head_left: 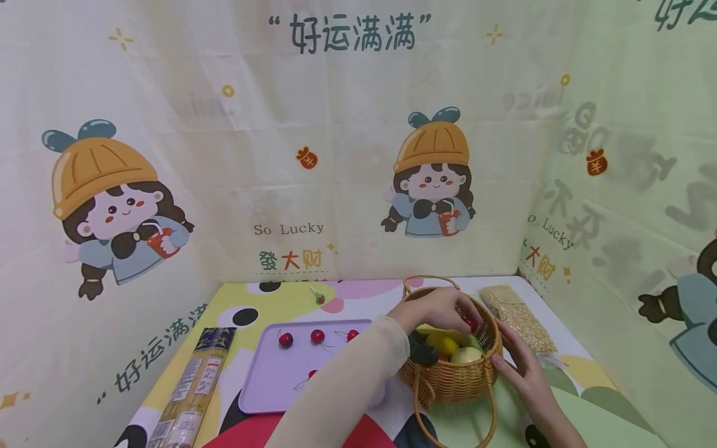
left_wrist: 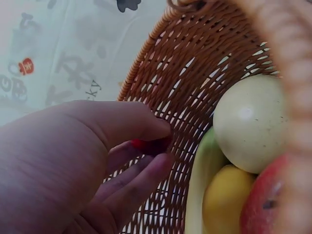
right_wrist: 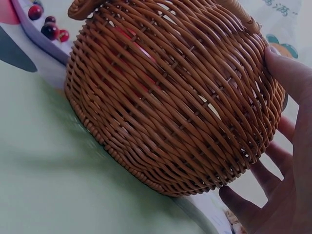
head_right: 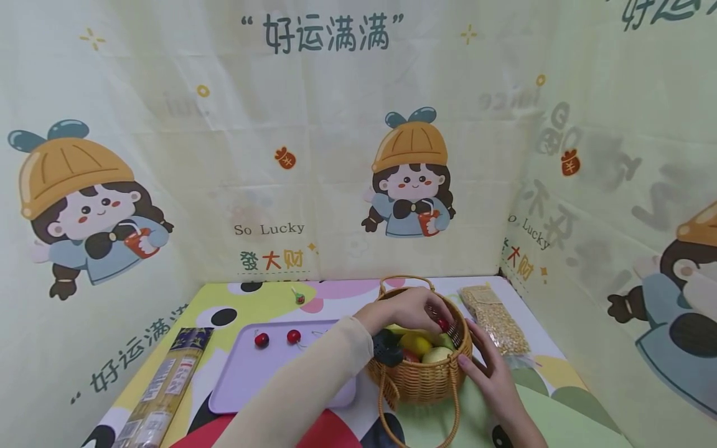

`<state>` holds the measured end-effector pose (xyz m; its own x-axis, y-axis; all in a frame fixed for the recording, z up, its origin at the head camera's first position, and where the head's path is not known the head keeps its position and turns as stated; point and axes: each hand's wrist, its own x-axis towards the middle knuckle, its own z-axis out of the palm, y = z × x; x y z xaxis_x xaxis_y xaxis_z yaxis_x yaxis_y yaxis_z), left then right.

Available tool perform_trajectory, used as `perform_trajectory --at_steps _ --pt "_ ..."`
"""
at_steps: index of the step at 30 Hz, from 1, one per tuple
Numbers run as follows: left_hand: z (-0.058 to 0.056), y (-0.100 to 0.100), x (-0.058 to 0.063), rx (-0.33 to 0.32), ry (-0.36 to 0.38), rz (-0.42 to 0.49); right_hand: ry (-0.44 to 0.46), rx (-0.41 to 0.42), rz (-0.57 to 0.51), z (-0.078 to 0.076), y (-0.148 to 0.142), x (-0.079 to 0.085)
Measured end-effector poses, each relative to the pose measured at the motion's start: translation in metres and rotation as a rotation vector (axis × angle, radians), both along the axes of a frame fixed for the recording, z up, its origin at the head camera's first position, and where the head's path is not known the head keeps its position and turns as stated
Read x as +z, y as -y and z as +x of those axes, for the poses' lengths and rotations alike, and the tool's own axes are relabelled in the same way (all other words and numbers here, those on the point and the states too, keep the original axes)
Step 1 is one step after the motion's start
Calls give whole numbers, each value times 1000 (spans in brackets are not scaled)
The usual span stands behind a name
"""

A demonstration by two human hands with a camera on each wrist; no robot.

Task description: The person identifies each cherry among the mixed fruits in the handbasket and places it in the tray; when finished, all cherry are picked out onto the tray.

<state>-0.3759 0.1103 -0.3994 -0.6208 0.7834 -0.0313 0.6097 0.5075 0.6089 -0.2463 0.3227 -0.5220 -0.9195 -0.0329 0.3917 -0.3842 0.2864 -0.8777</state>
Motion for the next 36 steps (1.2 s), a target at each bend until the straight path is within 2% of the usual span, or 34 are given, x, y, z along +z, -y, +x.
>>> perform_trajectory --at_steps 2,5,10,12,18,21,24,30,32,36 --pt "1 5 2 -18 -29 23 3 -1 2 0 0 0" --pt "8 15 3 -9 -48 92 3 -3 5 0 0 1" --pt "32 37 -2 80 -19 270 15 -19 15 1 -1 2" --pt "44 47 -4 114 23 361 22 -27 17 1 -2 2" --pt "76 78 -10 155 201 642 18 -35 5 3 -4 0" --pt "91 99 -15 207 283 737 20 -39 5 4 -5 -2" --pt "105 123 -28 279 324 788 19 -40 5 5 -5 -3" --pt "130 181 -63 446 300 805 -18 -21 -3 4 -2 -2" --pt "136 202 -73 511 291 807 -30 -19 -6 3 -1 -2" --pt "148 245 -92 684 249 792 -26 -13 -5 2 0 -1"
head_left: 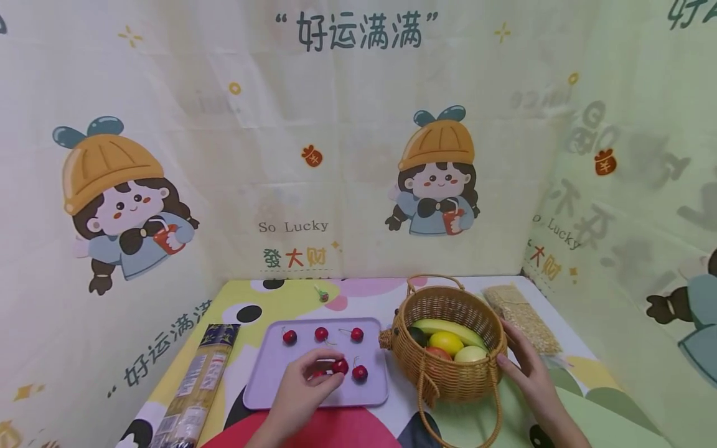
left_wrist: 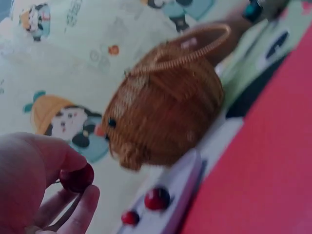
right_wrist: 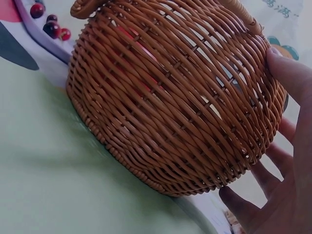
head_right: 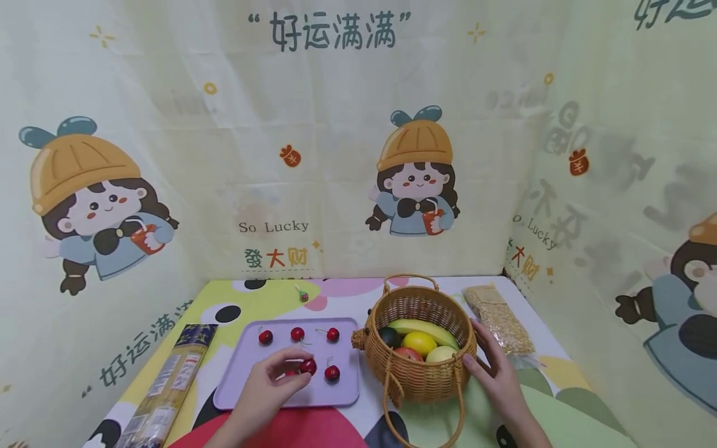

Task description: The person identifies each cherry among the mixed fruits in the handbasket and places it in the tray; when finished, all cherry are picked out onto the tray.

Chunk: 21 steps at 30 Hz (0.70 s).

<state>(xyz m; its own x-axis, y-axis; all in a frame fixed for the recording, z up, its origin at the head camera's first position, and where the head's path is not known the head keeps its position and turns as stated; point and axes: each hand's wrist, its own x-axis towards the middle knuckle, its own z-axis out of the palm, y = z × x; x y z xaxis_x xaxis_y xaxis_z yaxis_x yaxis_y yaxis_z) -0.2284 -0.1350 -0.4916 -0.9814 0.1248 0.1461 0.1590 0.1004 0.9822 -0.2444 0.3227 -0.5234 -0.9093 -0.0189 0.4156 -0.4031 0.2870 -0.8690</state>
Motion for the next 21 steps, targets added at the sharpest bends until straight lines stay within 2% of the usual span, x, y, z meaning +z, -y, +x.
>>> perform_trajectory --at_steps 5,9,11,14,21 --pt "8 44 -16 215 54 -125 22 4 9 1 1 1" --pt "10 67 -26 332 17 -284 23 6 14 2 0 2" --pt "9 75 -30 361 -16 -353 22 4 14 2 -1 3" --pt "5 85 -36 378 -62 -405 19 -4 14 2 -1 3" --pt "-3 97 -44 382 -52 -506 20 -12 21 1 0 1"
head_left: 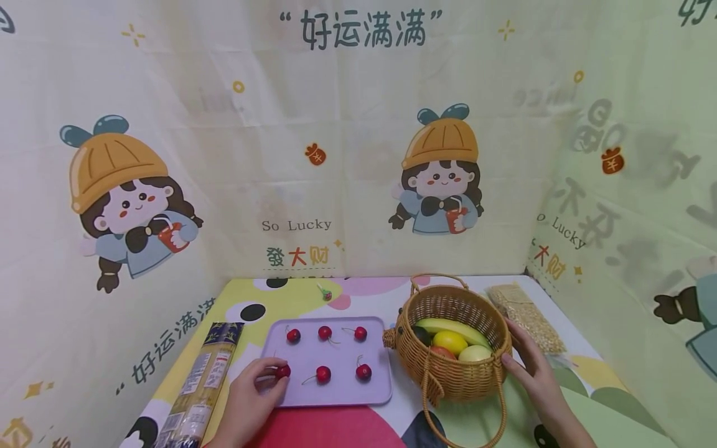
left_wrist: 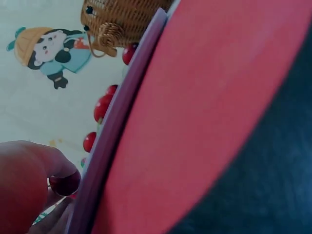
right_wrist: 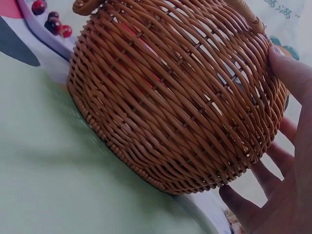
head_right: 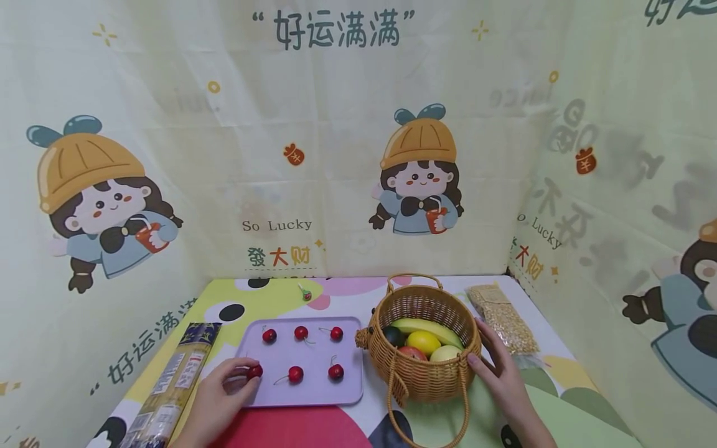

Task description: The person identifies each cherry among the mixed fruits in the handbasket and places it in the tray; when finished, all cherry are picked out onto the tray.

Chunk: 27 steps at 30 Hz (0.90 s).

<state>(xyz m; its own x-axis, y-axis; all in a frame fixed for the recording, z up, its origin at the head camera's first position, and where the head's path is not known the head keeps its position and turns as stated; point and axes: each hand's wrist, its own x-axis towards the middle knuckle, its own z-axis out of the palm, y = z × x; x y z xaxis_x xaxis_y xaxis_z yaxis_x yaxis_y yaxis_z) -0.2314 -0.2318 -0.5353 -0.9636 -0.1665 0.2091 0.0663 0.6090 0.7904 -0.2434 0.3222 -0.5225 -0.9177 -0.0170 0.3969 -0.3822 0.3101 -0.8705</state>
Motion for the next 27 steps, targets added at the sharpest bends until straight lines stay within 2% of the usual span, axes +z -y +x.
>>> perform_trajectory --at_steps 7,16,21,27 --pt "-5 4 -6 0 44 -95 1 2 3 -2 2 0" --pt "-4 3 -8 11 45 -98 9 -3 11 -6 1 -2" --pt "-5 4 -8 25 -7 -124 29 -6 12 -5 -1 -2" --pt "-4 -1 -2 93 -155 -187 64 22 21 -4 -5 5"
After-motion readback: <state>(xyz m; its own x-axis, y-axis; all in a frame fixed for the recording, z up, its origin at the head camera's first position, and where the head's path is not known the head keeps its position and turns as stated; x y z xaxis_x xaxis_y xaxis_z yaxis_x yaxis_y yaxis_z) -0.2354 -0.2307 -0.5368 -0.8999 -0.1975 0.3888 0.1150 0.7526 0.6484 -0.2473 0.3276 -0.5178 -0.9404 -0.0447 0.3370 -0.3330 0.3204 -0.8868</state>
